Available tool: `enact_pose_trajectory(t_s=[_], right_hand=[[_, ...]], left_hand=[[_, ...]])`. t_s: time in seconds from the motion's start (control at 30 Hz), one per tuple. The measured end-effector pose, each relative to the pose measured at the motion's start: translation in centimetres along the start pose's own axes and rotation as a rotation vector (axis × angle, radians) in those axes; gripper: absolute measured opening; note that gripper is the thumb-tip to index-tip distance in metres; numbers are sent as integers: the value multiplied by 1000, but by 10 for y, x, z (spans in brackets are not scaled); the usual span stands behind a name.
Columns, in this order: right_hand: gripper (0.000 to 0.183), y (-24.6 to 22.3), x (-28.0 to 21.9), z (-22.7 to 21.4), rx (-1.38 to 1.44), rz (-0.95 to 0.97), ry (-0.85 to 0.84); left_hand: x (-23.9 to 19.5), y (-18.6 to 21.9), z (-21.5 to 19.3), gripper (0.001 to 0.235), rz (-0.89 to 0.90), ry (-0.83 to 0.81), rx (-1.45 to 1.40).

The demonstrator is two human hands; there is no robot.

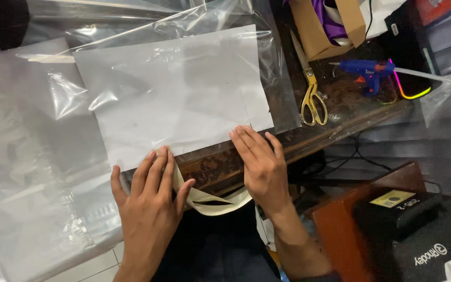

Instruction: The person constructs a paper and plastic bag by applying adhesive with a glue gun to attach a ribbon handle to a white cardstock base, then inserts the assembly into a clear plastic sleeve.

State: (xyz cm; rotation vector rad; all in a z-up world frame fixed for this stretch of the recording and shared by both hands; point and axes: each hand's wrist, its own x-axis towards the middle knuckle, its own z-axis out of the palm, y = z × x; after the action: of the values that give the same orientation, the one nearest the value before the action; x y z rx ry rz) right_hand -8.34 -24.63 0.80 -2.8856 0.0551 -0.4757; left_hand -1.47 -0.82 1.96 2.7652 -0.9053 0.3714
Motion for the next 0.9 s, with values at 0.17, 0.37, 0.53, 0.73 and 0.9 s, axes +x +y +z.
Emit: enact_pose_trajectory(t_s=[0.17, 0.37, 0.53, 0.73, 0.9], right_hand=[[63, -3, 5, -7, -15, 14, -17], [47, 9, -3, -35, 690, 301, 16], [25, 8, -29, -24, 658, 406, 283], [9, 24, -42, -16, 617, 428, 363], [7, -9, -20, -34, 525, 262, 374]], left_hand=[[2, -5, -3, 47, 20, 44, -70], [-17, -35, 3, 76, 241, -110, -210], [-10, -25, 1, 30, 371, -135, -379], [36, -26, -12, 9, 137, -63, -597], [75, -39, -52, 18, -66, -20, -748]])
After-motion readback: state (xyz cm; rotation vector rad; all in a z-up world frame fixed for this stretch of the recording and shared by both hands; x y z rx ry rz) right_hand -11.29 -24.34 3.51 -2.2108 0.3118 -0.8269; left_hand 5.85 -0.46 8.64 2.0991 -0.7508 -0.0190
